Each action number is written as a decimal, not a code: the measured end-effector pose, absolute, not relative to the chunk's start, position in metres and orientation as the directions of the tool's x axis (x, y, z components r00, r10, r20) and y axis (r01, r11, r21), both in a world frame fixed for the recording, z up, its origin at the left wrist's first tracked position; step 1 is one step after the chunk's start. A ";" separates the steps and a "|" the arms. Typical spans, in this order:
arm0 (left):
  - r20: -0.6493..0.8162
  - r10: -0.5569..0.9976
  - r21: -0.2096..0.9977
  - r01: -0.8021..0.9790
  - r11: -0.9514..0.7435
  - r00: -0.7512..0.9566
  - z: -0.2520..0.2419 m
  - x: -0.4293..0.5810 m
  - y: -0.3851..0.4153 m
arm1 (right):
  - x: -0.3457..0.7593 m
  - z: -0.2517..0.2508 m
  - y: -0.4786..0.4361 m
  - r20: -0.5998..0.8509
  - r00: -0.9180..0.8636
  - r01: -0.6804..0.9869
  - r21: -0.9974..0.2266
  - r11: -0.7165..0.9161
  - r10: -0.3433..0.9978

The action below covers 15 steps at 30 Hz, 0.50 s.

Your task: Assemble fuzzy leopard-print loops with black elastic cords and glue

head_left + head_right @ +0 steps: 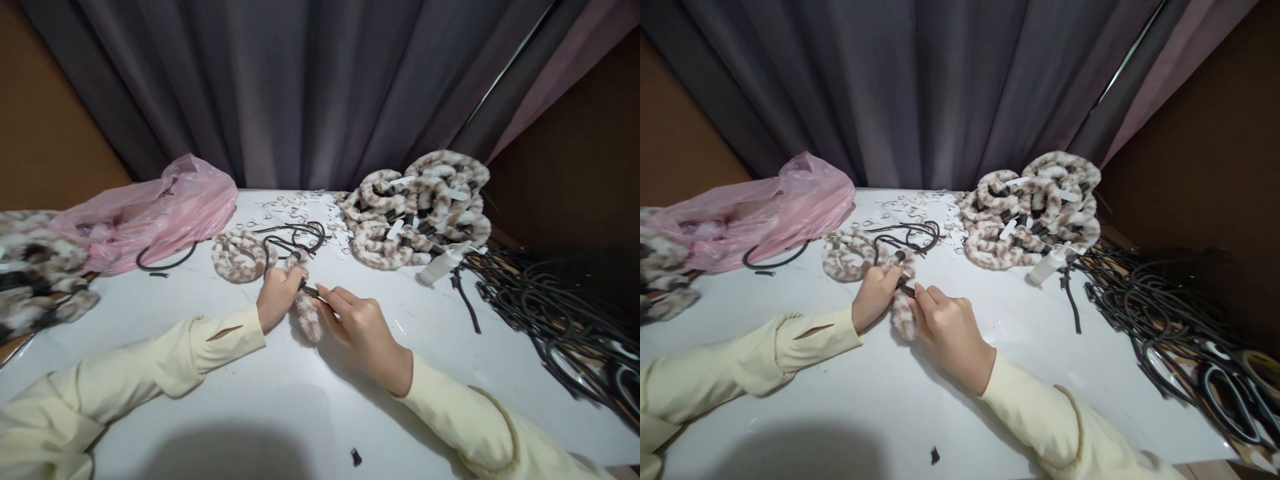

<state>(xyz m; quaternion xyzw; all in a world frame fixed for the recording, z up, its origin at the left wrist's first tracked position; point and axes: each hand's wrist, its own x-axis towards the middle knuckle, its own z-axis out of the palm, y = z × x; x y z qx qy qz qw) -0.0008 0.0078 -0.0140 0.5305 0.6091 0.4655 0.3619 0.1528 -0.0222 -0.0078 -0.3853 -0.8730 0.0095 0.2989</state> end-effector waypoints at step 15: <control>0.029 1.000 0.972 0.232 -0.025 -0.011 -0.022 -0.005 0.011 | 0.164 0.009 -0.020 0.370 -0.454 0.565 -0.583 0.583 0.810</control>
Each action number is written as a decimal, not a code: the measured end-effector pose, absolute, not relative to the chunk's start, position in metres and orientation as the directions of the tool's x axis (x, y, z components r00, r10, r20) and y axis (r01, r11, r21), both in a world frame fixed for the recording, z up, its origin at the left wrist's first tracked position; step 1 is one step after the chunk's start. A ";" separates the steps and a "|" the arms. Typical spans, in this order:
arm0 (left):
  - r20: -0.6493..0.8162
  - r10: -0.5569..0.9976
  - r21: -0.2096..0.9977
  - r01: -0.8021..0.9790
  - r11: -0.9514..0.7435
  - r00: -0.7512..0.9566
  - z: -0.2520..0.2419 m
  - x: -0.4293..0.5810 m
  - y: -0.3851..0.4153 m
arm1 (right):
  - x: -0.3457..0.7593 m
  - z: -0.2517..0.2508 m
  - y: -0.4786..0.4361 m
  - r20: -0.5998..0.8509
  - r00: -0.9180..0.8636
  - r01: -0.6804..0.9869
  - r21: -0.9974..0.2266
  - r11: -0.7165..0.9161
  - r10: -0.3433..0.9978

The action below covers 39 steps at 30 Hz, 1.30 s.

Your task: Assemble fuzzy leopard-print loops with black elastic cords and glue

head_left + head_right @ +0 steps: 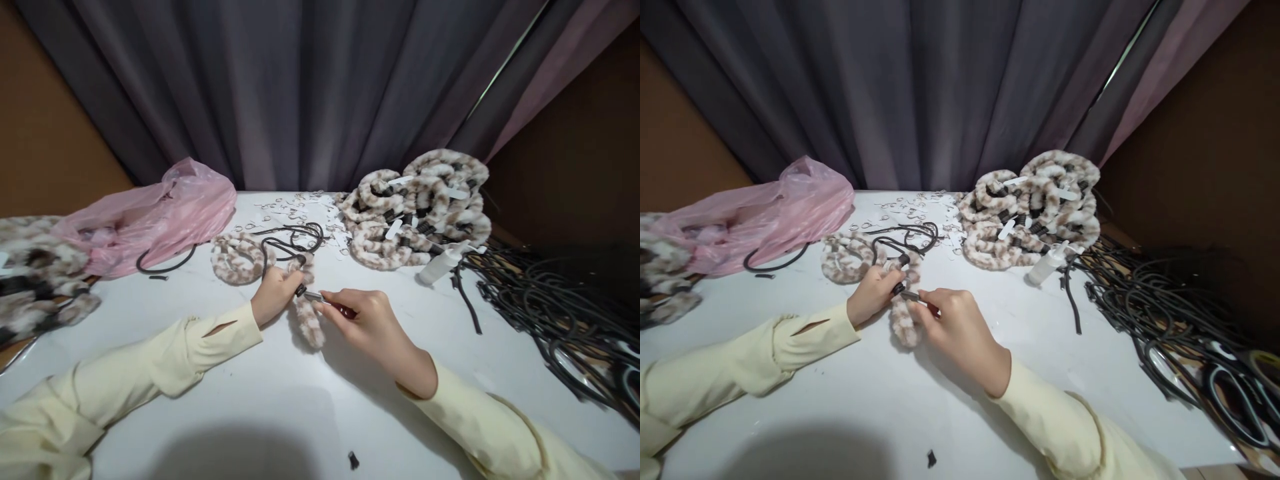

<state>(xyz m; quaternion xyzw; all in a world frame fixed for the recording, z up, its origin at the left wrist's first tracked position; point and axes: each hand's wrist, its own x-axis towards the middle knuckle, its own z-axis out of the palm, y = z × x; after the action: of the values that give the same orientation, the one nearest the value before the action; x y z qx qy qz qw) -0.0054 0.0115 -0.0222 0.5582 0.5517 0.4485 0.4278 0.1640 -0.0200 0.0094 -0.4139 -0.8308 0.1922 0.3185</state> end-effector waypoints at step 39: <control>0.142 0.990 0.962 0.235 -0.140 0.011 -0.019 -0.006 0.003 | 0.168 0.029 -0.019 0.118 -0.424 0.548 -0.756 0.358 0.898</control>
<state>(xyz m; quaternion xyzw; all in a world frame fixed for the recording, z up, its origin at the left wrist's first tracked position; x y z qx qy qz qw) -0.0059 0.0034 -0.0191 0.5884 0.5203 0.4732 0.3989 0.1684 -0.0194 0.0293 -0.4641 -0.7787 0.3248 0.2696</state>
